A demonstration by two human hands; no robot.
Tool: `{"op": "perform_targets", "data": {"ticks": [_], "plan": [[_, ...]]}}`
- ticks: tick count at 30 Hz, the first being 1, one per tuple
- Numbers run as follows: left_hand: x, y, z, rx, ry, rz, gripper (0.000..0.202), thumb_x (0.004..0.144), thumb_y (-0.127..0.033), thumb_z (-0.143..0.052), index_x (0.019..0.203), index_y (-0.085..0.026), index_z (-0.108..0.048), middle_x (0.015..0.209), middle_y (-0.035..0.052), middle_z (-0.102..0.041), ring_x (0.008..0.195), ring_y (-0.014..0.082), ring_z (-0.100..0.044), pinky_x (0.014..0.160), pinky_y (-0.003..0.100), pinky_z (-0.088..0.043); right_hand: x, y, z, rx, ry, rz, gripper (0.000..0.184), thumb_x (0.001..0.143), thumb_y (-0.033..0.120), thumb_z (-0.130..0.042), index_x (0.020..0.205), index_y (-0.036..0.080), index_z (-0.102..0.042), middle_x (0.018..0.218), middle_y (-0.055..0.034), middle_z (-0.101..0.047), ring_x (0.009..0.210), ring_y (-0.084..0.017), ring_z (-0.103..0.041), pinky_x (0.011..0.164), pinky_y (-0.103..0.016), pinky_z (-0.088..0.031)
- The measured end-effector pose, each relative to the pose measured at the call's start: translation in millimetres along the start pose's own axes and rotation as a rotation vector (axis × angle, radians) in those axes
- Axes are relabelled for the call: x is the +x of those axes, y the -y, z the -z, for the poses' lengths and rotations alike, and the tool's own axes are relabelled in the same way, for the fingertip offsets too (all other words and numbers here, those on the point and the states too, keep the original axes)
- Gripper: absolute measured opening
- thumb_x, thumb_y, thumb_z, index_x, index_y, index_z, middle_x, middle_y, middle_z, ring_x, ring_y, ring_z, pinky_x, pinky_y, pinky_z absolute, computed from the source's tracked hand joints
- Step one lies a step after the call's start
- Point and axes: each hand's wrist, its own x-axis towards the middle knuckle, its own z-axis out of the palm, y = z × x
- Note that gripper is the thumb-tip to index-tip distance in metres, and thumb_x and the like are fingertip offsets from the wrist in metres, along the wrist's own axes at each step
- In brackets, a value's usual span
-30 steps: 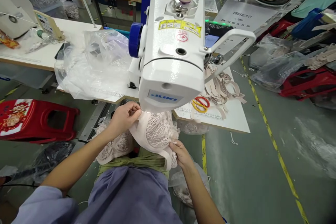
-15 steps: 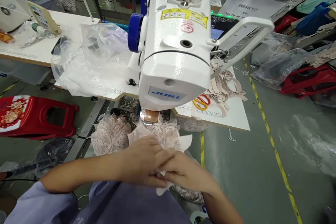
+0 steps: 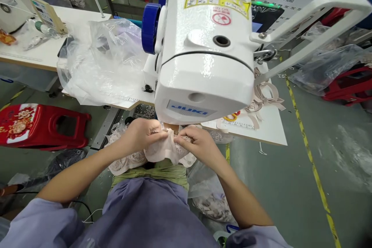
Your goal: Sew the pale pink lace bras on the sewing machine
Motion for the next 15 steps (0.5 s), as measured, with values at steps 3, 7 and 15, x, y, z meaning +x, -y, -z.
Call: {"op": "perform_targets", "data": {"ticks": [3, 7, 15], "plan": [[9, 10, 5.8, -0.025, -0.068, 0.046, 0.038, 0.089, -0.05, -0.063, 0.075, -0.015, -0.057, 0.062, -0.0019, -0.048, 0.057, 0.0117, -0.041, 0.054, 0.025, -0.027, 7, -7, 3, 0.062, 0.03, -0.123, 0.03, 0.092, 0.045, -0.066, 0.077, 0.019, -0.068, 0.071, 0.0003, -0.065, 0.064, -0.014, -0.054, 0.059, -0.027, -0.033], [18, 20, 6.2, 0.003, -0.155, 0.006, 0.025, 0.087, -0.039, -0.062, 0.083, -0.015, -0.061, 0.074, 0.0023, -0.06, 0.073, 0.0175, -0.055, 0.066, 0.026, -0.041, 15, -11, 7, 0.108, 0.002, -0.176, 0.03, 0.089, 0.049, -0.067, 0.09, 0.02, -0.076, 0.086, -0.0032, -0.072, 0.078, -0.021, -0.064, 0.065, -0.028, -0.042], [31, 21, 11.6, 0.015, -0.19, -0.101, 0.013, 0.087, -0.028, -0.054, 0.082, -0.016, -0.055, 0.078, 0.0018, -0.062, 0.072, 0.0155, -0.057, 0.061, 0.023, -0.042, 31, -17, 11, 0.202, -0.004, -0.079, 0.025, 0.087, 0.041, -0.072, 0.103, 0.022, -0.079, 0.109, -0.0046, -0.074, 0.105, -0.031, -0.068, 0.089, -0.042, -0.053]]}}
